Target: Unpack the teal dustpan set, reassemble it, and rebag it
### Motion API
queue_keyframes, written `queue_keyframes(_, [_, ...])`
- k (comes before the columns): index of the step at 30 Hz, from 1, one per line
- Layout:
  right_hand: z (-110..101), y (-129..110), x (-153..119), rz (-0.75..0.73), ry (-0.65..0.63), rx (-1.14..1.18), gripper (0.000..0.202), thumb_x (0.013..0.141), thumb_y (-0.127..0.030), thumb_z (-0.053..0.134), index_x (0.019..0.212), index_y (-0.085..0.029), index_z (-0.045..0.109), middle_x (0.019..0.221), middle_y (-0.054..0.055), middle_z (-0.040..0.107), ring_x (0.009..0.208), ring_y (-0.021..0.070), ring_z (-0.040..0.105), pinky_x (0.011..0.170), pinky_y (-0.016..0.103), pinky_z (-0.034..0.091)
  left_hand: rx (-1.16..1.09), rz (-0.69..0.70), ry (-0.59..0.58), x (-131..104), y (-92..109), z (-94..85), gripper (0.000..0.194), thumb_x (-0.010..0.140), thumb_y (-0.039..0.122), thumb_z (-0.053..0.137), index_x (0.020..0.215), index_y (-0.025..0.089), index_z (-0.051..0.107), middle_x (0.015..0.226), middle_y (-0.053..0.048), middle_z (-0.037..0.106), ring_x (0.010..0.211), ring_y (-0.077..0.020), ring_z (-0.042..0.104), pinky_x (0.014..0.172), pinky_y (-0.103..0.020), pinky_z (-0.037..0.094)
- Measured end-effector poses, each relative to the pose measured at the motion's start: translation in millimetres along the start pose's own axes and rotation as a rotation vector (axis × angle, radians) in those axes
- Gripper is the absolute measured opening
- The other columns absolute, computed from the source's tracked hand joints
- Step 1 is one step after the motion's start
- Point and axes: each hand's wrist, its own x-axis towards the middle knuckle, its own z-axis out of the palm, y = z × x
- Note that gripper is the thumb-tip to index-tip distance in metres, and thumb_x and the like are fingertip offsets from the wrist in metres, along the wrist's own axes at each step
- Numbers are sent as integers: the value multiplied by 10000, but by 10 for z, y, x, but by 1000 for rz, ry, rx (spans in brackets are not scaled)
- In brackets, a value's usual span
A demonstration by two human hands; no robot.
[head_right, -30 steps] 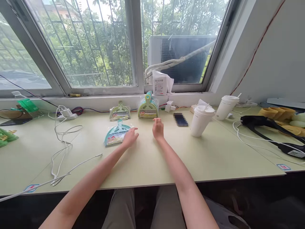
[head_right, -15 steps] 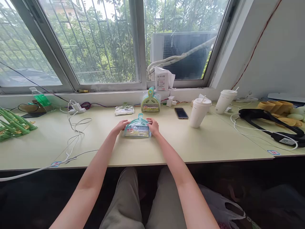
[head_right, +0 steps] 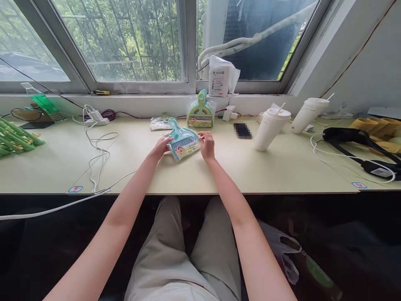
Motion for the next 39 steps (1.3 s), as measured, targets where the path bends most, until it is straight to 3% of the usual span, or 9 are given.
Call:
queue_keyframes(4, [23, -33, -56, -6, -165, 33, 233, 893, -103, 437, 888, -195, 651, 905, 52, 625, 786, 177, 603, 771, 326, 506, -17, -17, 110, -6, -12, 8, 802, 648, 258, 747, 1380, 213, 423, 875, -11, 688, 589, -114, 644, 609, -260, 545])
queue_keyframes(7, [32, -77, -78, 36, -251, 67, 245, 915, -129, 429, 894, -205, 662, 928, 41, 625, 726, 153, 584, 764, 307, 504, -46, -3, 108, -33, -7, 6, 834, 652, 259, 754, 1400, 205, 389, 914, -21, 694, 600, -113, 651, 624, -262, 557])
queue_keyframes(12, [20, -119, -64, 75, -245, 66, 149, 891, -172, 525, 910, -214, 667, 1016, 55, 615, 841, 172, 594, 850, 316, 506, -15, 18, 65, -101, 17, 54, 856, 656, 262, 773, 1410, 196, 374, 890, -22, 693, 595, -109, 643, 664, -285, 559])
queue_keyframes(18, [24, -68, -66, 96, -277, 46, 240, 882, -108, 447, 874, -199, 669, 952, 53, 653, 833, 176, 613, 851, 328, 513, -75, 55, 76, -81, 1, 63, 888, 657, 255, 776, 1424, 211, 330, 921, -17, 694, 633, -110, 650, 690, -288, 564])
queue_keyframes(22, [61, -22, -62, 263, -280, 148, 209, 900, -137, 455, 901, -184, 658, 888, 43, 678, 726, 151, 642, 834, 332, 531, -152, 83, 71, -62, 7, 25, 864, 667, 233, 762, 1421, 218, 339, 957, -16, 694, 668, -115, 661, 709, -293, 568])
queue_keyframes(27, [109, 45, -16, 632, -229, 466, 96, 898, -257, 574, 917, -174, 618, 786, 21, 691, 701, 147, 678, 830, 357, 574, -172, 58, -58, -116, 47, 28, 670, 693, 246, 739, 1312, 188, 489, 1001, -39, 701, 692, -119, 668, 748, -300, 560])
queue_keyframes(32, [73, 86, 14, 725, -148, 698, 262, 754, -182, 754, 928, -205, 558, 888, 12, 717, 882, 147, 695, 888, 336, 589, -112, 37, -250, -204, 69, 57, 593, 715, 315, 768, 1261, 220, 560, 1124, -67, 690, 891, -177, 694, 877, -372, 542])
queue_keyframes(35, [22, 81, 31, 793, -79, 729, 312, 758, -140, 742, 932, -227, 499, 918, 9, 708, 887, 143, 703, 858, 324, 612, -29, 33, -337, -224, 75, 53, 564, 738, 407, 764, 1250, 232, 605, 1160, -91, 685, 1019, -221, 674, 931, -405, 521])
queue_keyframes(39, [-31, 58, 46, 815, -63, 726, 342, 773, -126, 724, 996, -239, 490, 918, 4, 710, 883, 153, 715, 833, 330, 627, 29, -2, -324, -159, 21, 19, 491, 750, 527, 733, 1089, 174, 696, 1088, -123, 709, 1009, -234, 672, 925, -399, 527])
